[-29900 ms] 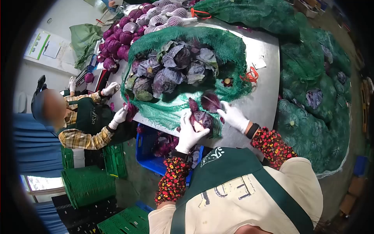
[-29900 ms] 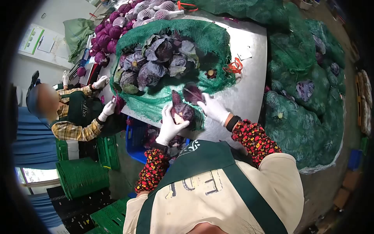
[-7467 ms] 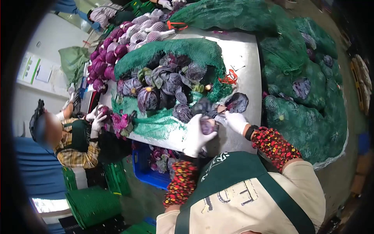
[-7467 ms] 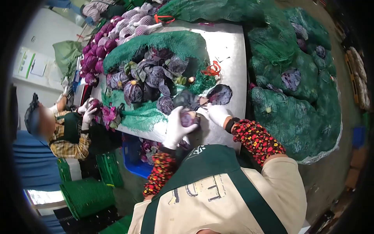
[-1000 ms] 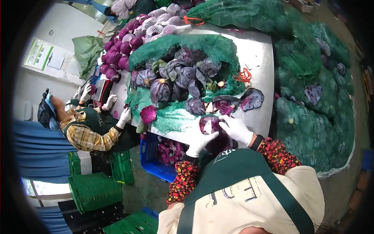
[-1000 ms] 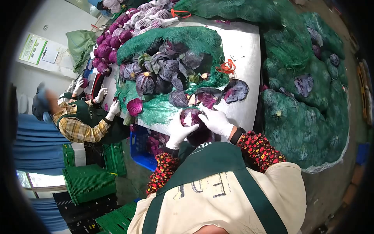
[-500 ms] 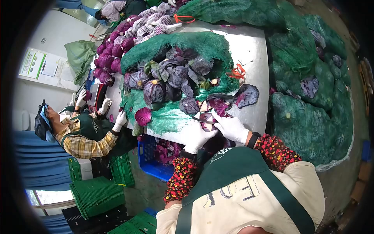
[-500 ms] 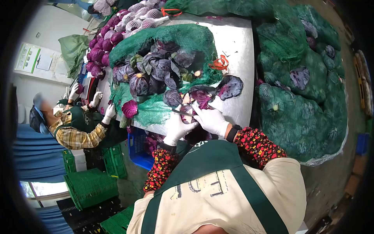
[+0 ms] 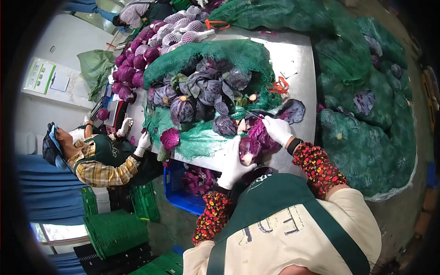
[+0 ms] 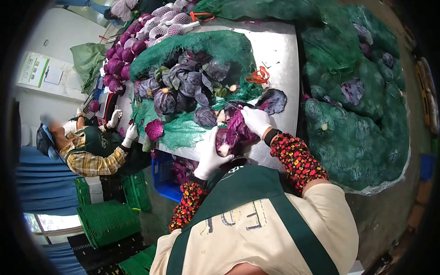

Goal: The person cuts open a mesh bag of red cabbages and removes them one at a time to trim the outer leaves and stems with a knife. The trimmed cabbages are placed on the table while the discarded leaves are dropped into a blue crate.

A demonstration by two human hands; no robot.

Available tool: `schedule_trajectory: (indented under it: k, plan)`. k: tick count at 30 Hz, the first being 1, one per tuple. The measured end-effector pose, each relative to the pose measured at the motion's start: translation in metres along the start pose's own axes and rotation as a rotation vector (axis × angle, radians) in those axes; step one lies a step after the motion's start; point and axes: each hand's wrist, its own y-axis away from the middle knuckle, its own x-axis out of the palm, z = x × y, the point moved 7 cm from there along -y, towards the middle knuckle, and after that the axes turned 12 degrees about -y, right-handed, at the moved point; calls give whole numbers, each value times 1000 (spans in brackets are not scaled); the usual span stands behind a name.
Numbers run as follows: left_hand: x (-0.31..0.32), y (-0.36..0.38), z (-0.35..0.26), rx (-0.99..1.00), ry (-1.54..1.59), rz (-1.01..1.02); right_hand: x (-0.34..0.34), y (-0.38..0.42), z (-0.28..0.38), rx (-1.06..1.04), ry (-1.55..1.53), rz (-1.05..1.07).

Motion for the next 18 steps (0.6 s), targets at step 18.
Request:
schedule_trajectory:
  k: [18]
  plan:
    - [7, 2, 23, -156, 222, 18, 0, 64, 99, -381, 29, 398]
